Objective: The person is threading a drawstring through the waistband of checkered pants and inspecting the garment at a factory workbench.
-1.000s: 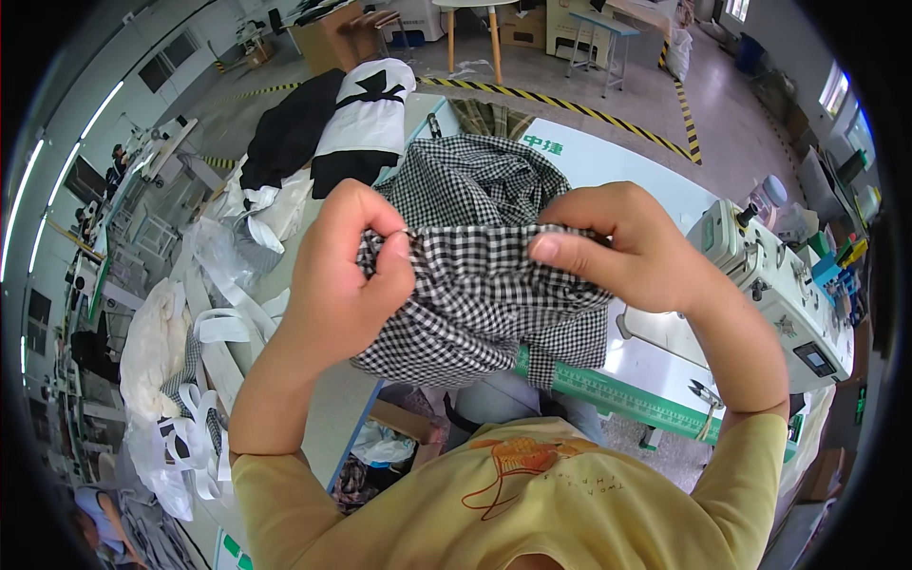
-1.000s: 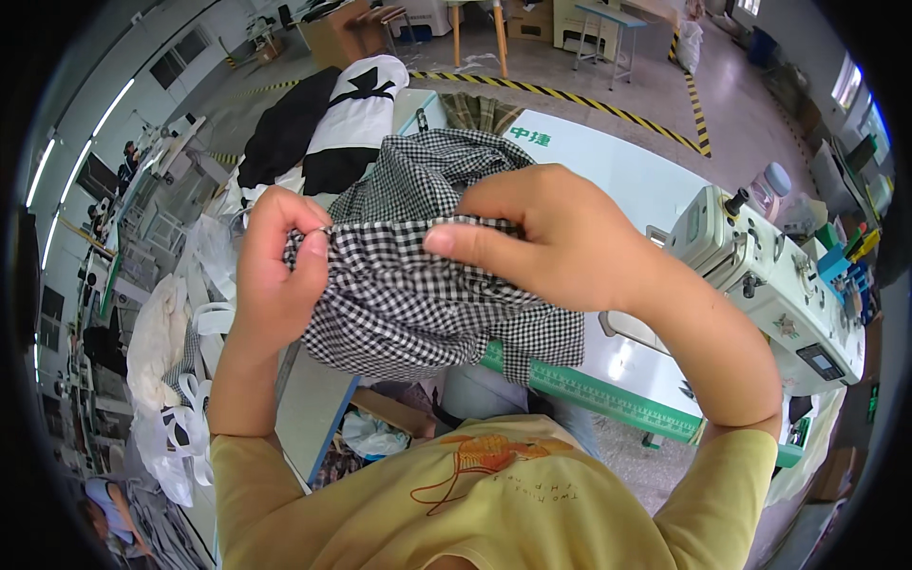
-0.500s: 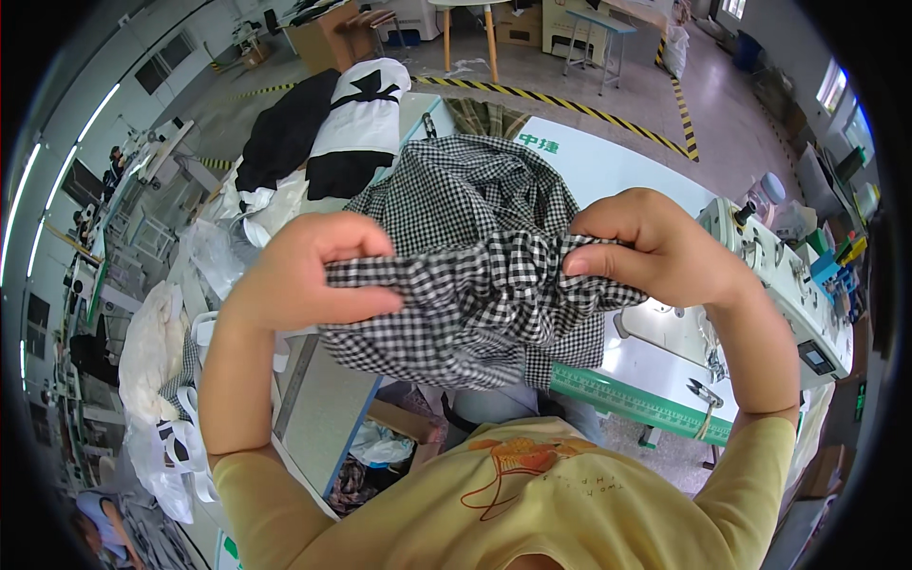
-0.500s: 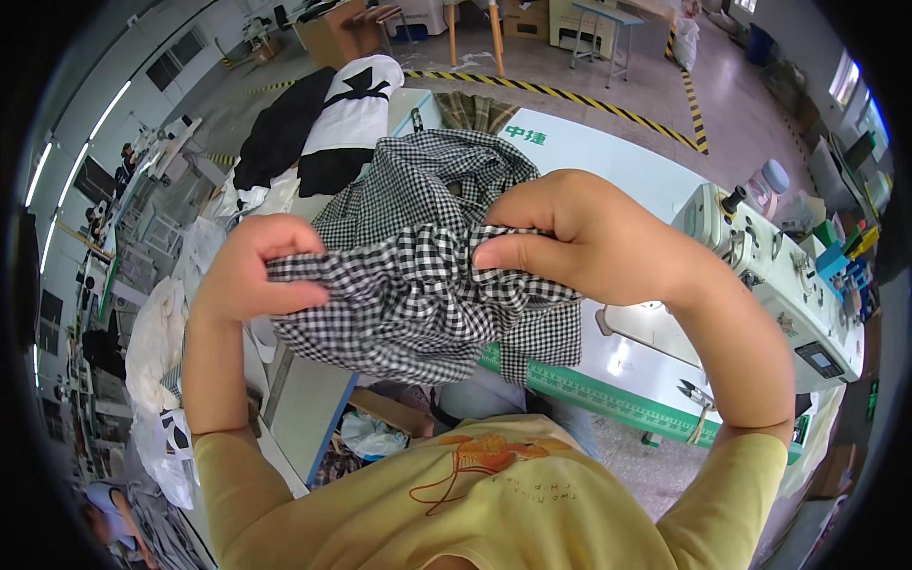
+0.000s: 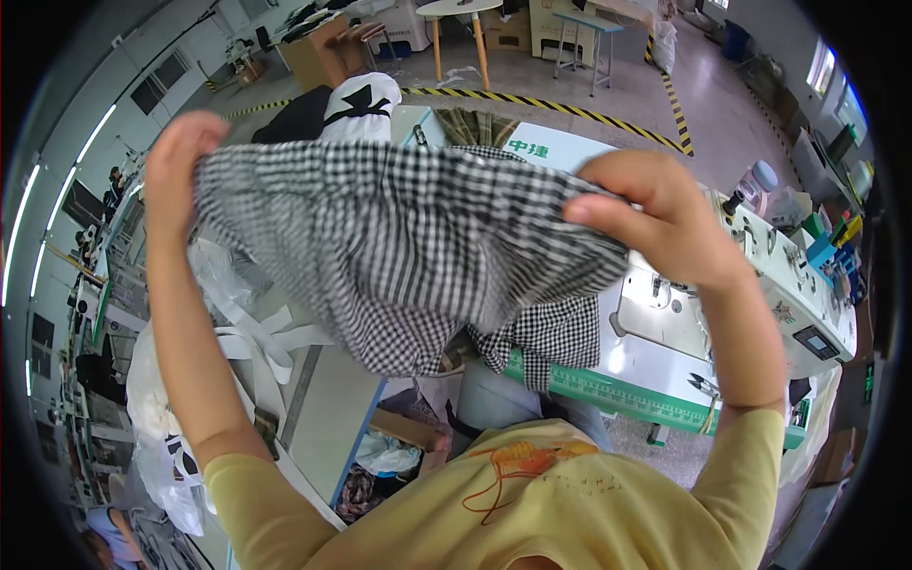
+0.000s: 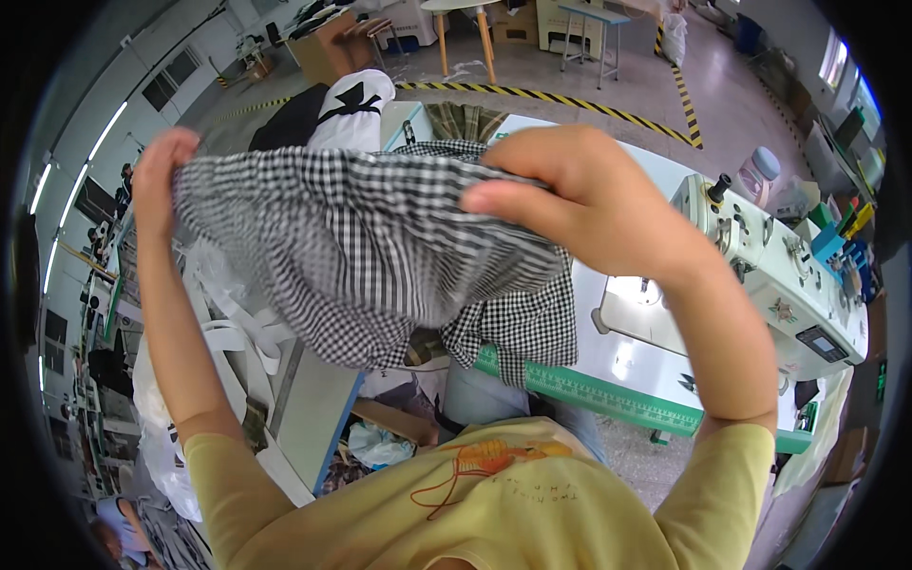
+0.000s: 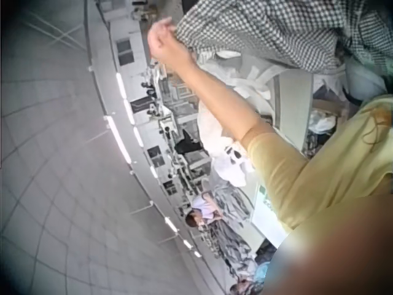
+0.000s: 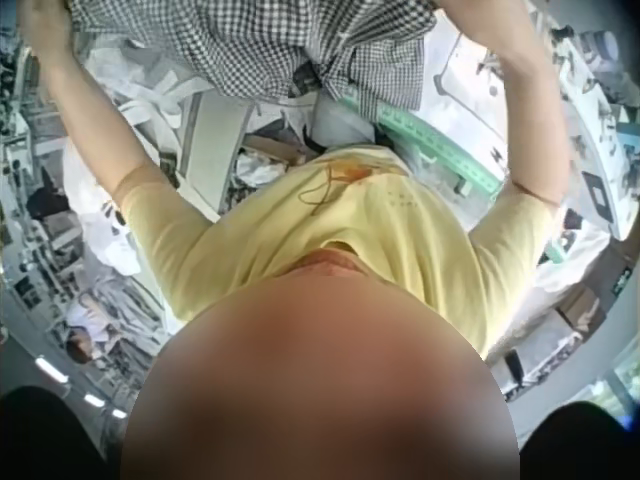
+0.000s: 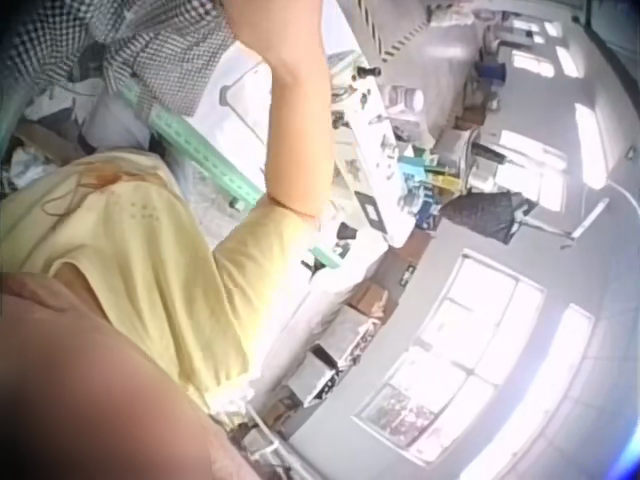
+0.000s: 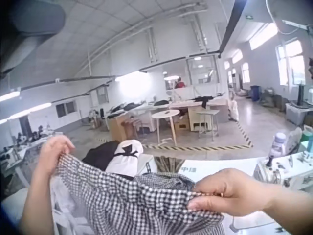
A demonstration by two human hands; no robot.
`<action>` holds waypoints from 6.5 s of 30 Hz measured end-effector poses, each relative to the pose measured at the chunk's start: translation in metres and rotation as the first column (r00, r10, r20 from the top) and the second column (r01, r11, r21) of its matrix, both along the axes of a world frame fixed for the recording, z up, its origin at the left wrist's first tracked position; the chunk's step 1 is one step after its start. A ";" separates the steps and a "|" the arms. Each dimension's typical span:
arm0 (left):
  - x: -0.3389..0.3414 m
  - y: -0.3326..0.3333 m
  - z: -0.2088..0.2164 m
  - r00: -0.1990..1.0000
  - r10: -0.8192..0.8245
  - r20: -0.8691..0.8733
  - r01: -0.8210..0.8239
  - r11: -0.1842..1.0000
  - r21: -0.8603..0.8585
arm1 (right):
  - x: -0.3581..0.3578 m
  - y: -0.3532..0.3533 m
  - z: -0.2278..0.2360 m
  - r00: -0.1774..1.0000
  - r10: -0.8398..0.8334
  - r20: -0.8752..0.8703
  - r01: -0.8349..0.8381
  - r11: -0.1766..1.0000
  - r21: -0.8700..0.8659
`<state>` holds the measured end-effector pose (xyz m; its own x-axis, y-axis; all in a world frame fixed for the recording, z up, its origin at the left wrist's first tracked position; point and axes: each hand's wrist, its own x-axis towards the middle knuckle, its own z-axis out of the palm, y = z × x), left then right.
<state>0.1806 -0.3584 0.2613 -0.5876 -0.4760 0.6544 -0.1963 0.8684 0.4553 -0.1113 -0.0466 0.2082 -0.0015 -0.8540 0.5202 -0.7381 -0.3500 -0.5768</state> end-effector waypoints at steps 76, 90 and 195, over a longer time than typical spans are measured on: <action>0.034 0.067 -0.012 0.947 -0.037 -0.318 0.039 0.999 0.000 | -0.005 -0.054 0.026 0.998 -0.007 -0.062 -0.007 0.976 -0.219; -0.047 0.122 -0.076 0.809 -0.563 -0.167 0.584 0.740 0.334 | 0.048 -0.047 -0.036 0.924 0.165 0.345 -0.241 0.952 0.190; -0.065 0.153 -0.068 0.830 -0.517 0.209 0.376 0.796 0.474 | 0.023 -0.026 -0.010 0.968 0.249 -0.010 -0.236 0.928 0.288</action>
<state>0.1159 -0.2054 0.1929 -0.9359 -0.2816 0.2116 -0.0235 0.6493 0.7601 -0.0878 -0.0726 0.1978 0.2420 -0.9369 0.2524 -0.6792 -0.3494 -0.6455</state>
